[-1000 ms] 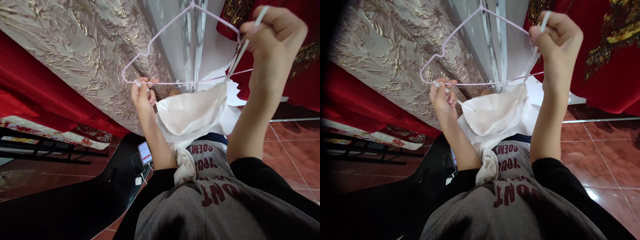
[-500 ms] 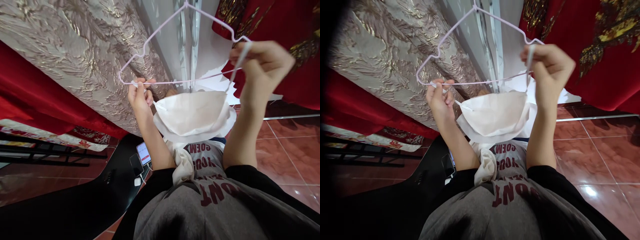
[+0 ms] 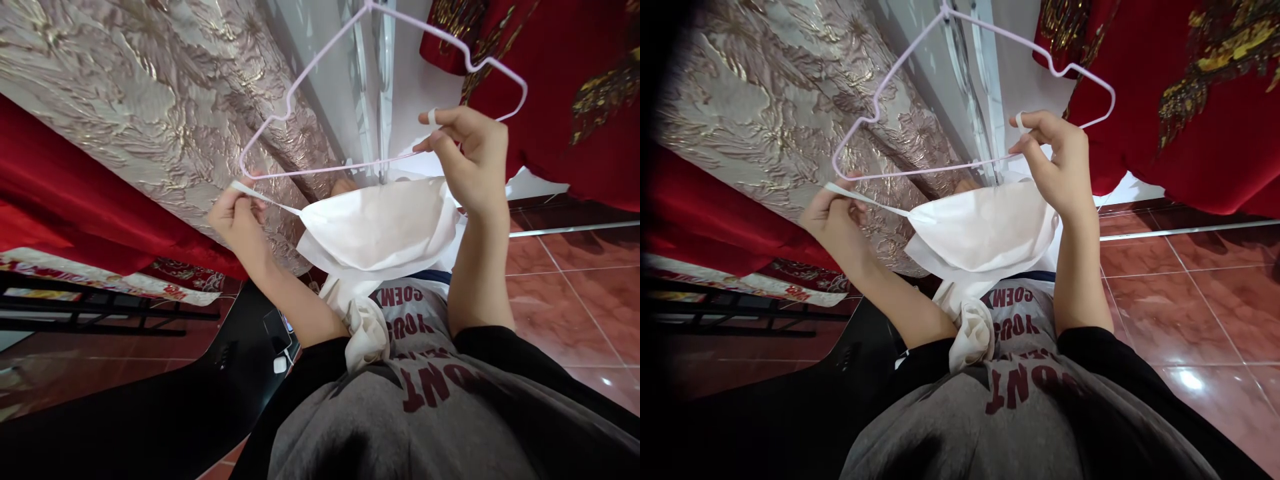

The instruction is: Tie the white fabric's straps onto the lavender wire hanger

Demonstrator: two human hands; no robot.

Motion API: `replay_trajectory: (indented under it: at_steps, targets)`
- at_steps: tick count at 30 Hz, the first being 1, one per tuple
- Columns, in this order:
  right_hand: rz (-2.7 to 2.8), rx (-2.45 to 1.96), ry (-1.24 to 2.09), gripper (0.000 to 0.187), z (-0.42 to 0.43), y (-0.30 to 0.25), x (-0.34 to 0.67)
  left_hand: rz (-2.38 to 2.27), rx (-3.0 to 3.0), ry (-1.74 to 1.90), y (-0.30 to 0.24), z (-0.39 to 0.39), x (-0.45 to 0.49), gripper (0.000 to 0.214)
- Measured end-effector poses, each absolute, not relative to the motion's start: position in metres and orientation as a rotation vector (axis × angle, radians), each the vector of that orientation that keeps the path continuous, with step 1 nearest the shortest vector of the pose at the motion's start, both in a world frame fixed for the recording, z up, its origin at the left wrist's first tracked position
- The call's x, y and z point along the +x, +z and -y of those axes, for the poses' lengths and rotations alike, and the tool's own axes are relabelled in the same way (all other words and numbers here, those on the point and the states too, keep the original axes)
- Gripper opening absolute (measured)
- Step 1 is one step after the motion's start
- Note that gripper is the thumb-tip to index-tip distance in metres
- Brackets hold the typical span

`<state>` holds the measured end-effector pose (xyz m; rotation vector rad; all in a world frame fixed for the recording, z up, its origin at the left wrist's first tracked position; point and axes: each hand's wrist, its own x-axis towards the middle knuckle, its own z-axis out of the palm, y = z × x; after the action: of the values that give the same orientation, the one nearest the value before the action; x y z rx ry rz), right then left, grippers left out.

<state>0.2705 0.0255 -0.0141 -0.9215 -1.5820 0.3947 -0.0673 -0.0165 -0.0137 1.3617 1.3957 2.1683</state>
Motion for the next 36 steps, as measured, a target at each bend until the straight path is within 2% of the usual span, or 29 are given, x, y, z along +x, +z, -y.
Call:
replay_trajectory:
  at_steps: [4,8,13,19,22,25,27,30,33,36]
  targets:
    - [1.545,-0.925,0.45,0.039,-0.029,-0.017,0.269,-1.341,1.537,2.275,-0.012,0.013,-0.077,0.02]
    - [1.577,-0.85,0.437,0.042,-0.035,-0.022,0.273,-1.201,1.528,2.184,0.005,0.004,-0.068,0.01]
    - [1.482,-0.843,0.446,0.026,-0.032,-0.017,0.269,-1.175,1.712,1.986,0.036,-0.025,-0.065,0.011]
    - [1.427,-0.877,0.45,0.011,-0.026,-0.011,0.261,-1.26,1.795,1.792,0.058,-0.055,-0.057,0.044]
    - [1.464,-0.89,0.467,0.01,-0.028,-0.012,0.263,-1.309,1.673,1.824,0.052,-0.059,-0.055,0.049]
    - [1.5,-0.89,0.489,0.012,-0.03,-0.015,0.265,-1.293,1.4,2.002,0.033,-0.056,-0.049,0.041]
    - [1.504,-0.876,0.494,0.013,-0.03,-0.016,0.264,-1.164,1.106,2.17,0.018,-0.049,-0.039,0.029]
    - [1.501,-0.87,0.499,0.012,-0.031,-0.021,0.26,-0.947,0.695,2.243,0.0,-0.035,-0.016,0.031]
    - [1.46,-0.839,0.458,0.01,-0.037,-0.027,0.257,-0.859,0.704,2.239,-0.008,-0.027,0.001,0.033]
    - [1.276,-0.656,0.206,0.018,-0.052,-0.033,0.266,-0.876,0.78,2.297,-0.007,-0.027,0.002,0.033]
